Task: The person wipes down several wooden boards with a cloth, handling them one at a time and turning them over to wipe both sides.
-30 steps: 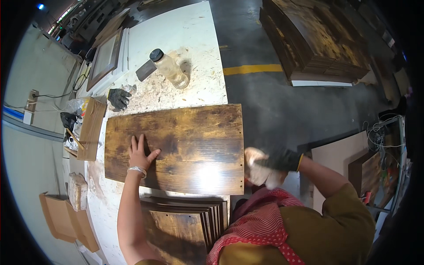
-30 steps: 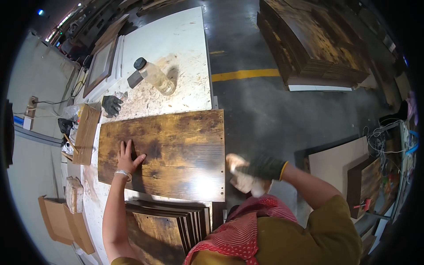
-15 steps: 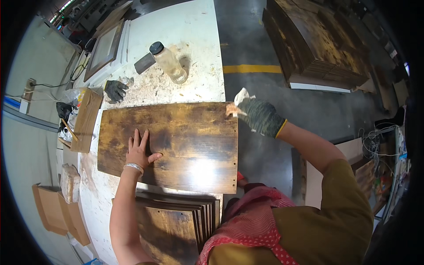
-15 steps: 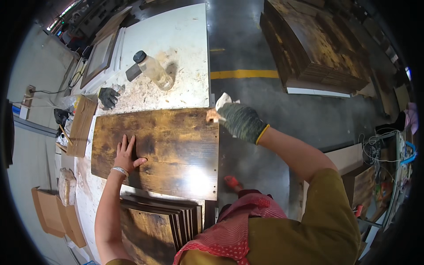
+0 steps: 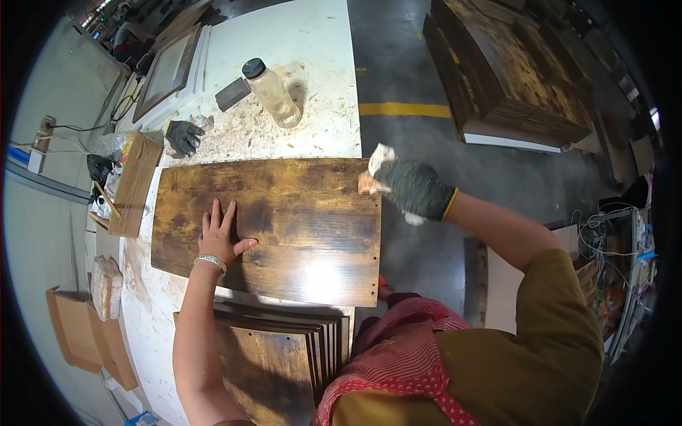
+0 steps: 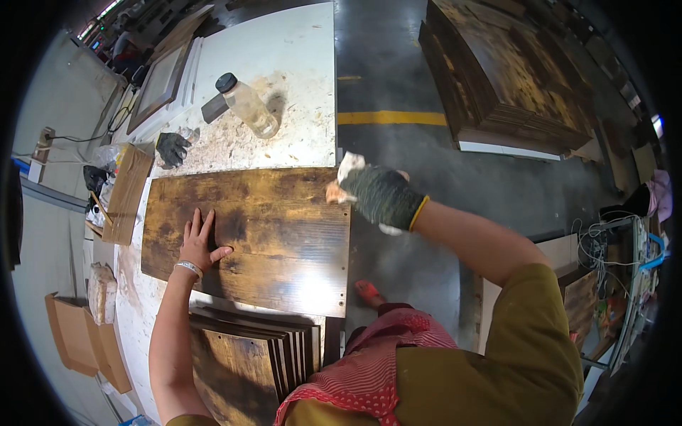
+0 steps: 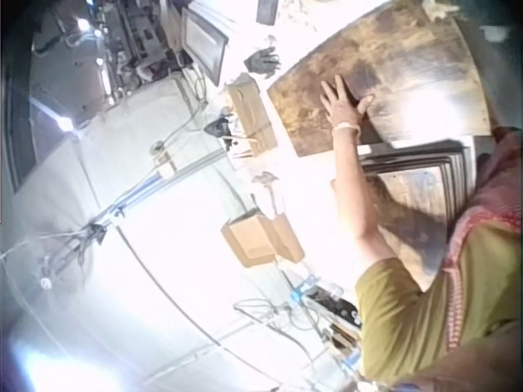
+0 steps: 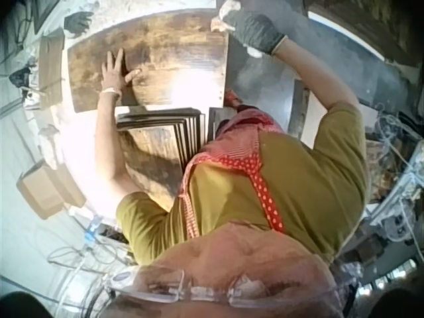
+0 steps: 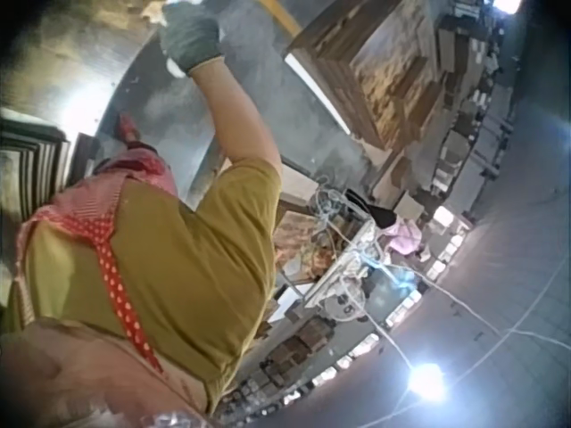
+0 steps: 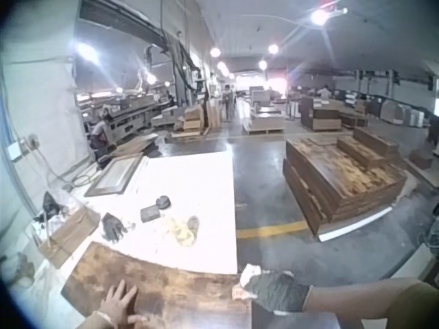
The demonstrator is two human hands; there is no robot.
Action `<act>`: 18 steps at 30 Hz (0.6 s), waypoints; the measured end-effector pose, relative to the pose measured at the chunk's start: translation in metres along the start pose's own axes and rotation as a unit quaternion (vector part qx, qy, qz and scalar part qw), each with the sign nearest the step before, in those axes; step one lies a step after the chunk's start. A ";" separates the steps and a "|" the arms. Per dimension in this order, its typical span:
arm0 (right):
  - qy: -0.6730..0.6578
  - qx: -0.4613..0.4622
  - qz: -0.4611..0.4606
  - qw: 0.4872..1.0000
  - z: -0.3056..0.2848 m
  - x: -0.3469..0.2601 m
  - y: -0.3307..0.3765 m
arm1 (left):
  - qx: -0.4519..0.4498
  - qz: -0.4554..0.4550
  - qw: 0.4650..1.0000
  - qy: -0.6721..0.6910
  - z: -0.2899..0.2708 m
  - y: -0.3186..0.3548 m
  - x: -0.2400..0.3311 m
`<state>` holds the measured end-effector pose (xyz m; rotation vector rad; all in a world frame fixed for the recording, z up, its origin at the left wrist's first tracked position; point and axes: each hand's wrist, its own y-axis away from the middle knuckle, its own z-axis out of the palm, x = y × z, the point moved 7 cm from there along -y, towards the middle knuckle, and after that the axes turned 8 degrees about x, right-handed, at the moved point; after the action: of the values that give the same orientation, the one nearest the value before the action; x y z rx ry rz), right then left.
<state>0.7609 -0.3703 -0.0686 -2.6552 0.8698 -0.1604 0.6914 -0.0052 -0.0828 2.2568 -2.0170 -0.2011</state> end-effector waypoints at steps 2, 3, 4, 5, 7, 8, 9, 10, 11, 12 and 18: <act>0.195 -0.008 -0.196 0.961 0.022 -0.002 0.023 | 0.004 0.003 1.000 -0.006 -0.002 -0.003 0.000; 0.194 -0.008 -0.198 0.961 0.020 -0.011 0.019 | -0.002 0.001 1.000 -0.007 0.002 -0.003 0.000; 0.177 -0.065 -0.131 0.973 0.025 -0.014 0.013 | -0.007 0.000 1.000 -0.009 0.004 -0.004 0.000; 0.158 -0.122 -0.063 0.978 0.025 -0.020 0.010 | -0.008 0.000 1.000 -0.009 0.003 -0.002 0.001; 0.138 -0.180 0.007 0.974 0.035 -0.002 0.018 | -0.004 -0.002 1.000 0.005 -0.003 0.000 0.004; -0.101 -0.037 0.041 0.993 0.029 0.027 0.021 | 0.002 0.004 1.000 0.006 -0.006 -0.002 0.008; -0.332 0.109 0.068 0.934 0.015 0.051 0.024 | -0.008 0.006 1.000 -0.002 -0.004 -0.005 0.010; -0.170 -0.033 0.288 0.942 -0.022 0.049 0.009 | -0.025 -0.010 1.000 -0.013 0.002 0.000 -0.001; -0.170 -0.033 0.287 0.942 -0.024 0.043 0.014 | -0.024 -0.011 1.000 -0.013 0.000 0.000 0.001; -0.267 -0.090 0.341 0.897 -0.014 0.041 0.026 | -0.027 -0.013 0.999 -0.012 -0.002 0.000 0.003; -0.393 -0.244 0.348 0.816 0.004 -0.033 0.042 | -0.028 -0.025 0.999 0.004 -0.009 0.000 -0.008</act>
<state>0.7120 -0.3811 -0.0871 -2.1916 1.5875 1.3861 0.6922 0.0023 -0.0740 2.2733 -1.9269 -0.2493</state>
